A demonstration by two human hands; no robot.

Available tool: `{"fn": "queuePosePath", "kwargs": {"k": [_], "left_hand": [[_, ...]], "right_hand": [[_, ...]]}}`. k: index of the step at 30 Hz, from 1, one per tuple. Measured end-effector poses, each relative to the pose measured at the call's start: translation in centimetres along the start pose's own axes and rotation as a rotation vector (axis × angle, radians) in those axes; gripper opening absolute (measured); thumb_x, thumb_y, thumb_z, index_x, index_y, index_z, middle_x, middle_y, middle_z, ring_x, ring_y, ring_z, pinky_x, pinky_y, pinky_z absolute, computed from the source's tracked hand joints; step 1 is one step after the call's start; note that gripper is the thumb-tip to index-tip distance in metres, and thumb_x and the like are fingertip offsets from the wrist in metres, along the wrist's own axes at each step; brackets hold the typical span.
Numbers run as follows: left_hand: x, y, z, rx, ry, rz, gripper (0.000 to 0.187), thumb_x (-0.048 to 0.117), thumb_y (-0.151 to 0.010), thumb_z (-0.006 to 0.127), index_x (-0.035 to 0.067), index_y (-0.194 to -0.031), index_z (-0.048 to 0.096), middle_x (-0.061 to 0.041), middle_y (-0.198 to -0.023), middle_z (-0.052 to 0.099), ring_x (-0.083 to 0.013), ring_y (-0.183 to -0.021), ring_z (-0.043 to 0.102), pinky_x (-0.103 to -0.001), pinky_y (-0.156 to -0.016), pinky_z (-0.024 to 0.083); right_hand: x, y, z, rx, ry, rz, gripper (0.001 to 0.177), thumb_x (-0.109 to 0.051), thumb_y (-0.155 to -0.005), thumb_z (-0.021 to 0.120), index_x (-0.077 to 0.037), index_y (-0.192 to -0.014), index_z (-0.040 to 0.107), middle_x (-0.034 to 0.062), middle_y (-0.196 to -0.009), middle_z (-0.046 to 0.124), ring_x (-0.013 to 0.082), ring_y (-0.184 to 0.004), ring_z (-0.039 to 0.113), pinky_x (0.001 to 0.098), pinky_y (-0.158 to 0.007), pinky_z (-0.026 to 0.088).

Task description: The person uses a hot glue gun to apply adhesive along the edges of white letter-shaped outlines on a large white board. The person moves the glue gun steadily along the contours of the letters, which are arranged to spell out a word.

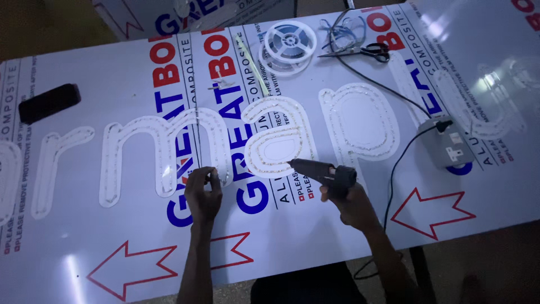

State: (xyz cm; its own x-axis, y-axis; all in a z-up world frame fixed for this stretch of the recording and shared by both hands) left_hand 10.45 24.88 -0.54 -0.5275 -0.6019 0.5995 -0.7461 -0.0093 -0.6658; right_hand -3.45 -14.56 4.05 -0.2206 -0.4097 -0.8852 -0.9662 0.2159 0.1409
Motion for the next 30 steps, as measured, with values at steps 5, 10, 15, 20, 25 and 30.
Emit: {"fn": "queuePosePath", "kwargs": {"k": [5, 10, 15, 20, 25, 30], "left_hand": [[-1.9, 0.9, 0.6, 0.006, 0.019, -0.006, 0.007, 0.002, -0.109, 0.074, 0.008, -0.109, 0.077, -0.010, -0.093, 0.074, -0.0314, -0.073, 0.069, -0.040, -0.066, 0.059], [0.3, 0.0, -0.1, 0.006, -0.009, 0.000, 0.008, -0.001, -0.107, 0.074, 0.007, -0.108, 0.078, -0.010, -0.095, 0.076, -0.0299, -0.074, 0.071, -0.039, -0.066, 0.060], [0.0, 0.0, 0.1, 0.003, -0.023, -0.001, 0.007, 0.002, -0.110, 0.073, 0.007, -0.108, 0.077, -0.009, -0.094, 0.074, -0.0289, -0.074, 0.071, -0.040, -0.066, 0.060], [0.5, -0.1, -0.2, 0.001, -0.027, -0.034, 0.010, 0.000, -0.108, 0.073, 0.009, -0.109, 0.078, -0.009, -0.094, 0.075, -0.0287, -0.076, 0.071, -0.039, -0.068, 0.062], [-0.4, 0.4, 0.2, -0.021, -0.010, -0.044, 0.011, -0.001, -0.107, 0.074, 0.009, -0.109, 0.078, -0.009, -0.095, 0.076, -0.0281, -0.077, 0.072, -0.038, -0.069, 0.062], [-0.8, 0.4, 0.3, -0.026, -0.028, -0.037, 0.006, 0.003, -0.109, 0.074, 0.009, -0.109, 0.077, -0.010, -0.096, 0.075, -0.0311, -0.077, 0.073, -0.040, -0.067, 0.060]], "right_hand": [[-2.1, -0.3, 0.3, -0.079, 0.033, 0.043, 0.022, -0.032, -0.105, 0.080, -0.011, -0.099, 0.080, 0.0101, -0.070, 0.082, 0.0288, -0.069, 0.080, 0.0464, -0.075, 0.060], [-1.6, -0.6, 1.4, -0.029, 0.122, 0.119, 0.033, -0.039, -0.097, 0.086, -0.008, -0.090, 0.075, 0.0138, -0.065, 0.081, 0.0320, -0.066, 0.082, 0.0465, -0.072, 0.062], [-2.2, -1.5, 1.9, -0.022, 0.090, 0.180, 0.042, -0.045, -0.098, 0.084, -0.005, -0.093, 0.072, 0.0168, -0.069, 0.081, 0.0336, -0.069, 0.082, 0.0476, -0.073, 0.062], [-0.9, -1.0, 2.0, -0.017, 0.098, 0.224, 0.042, -0.042, -0.097, 0.086, -0.004, -0.110, 0.072, 0.0205, -0.072, 0.080, 0.0354, -0.070, 0.083, 0.0527, -0.073, 0.061], [-4.1, -0.4, 2.1, -0.025, 0.135, 0.219, 0.037, -0.039, -0.100, 0.084, -0.005, -0.107, 0.073, 0.0192, -0.075, 0.081, 0.0336, -0.070, 0.084, 0.0493, -0.073, 0.064], [-3.7, -0.6, 1.8, -0.100, 0.196, 0.212, 0.033, -0.038, -0.104, 0.081, -0.007, -0.108, 0.071, 0.0167, -0.078, 0.081, 0.0311, -0.071, 0.082, 0.0476, -0.073, 0.064]]}}
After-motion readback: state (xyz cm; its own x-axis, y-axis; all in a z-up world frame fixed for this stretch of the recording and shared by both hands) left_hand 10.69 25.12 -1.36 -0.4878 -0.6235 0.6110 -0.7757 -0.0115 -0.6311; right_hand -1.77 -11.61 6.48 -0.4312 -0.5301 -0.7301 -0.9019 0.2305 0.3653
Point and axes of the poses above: each hand's wrist, its own y-axis away from the middle knuckle, its own z-axis out of the palm, x = y × z, the point moved 3 cm from there along -y, towards the middle knuckle
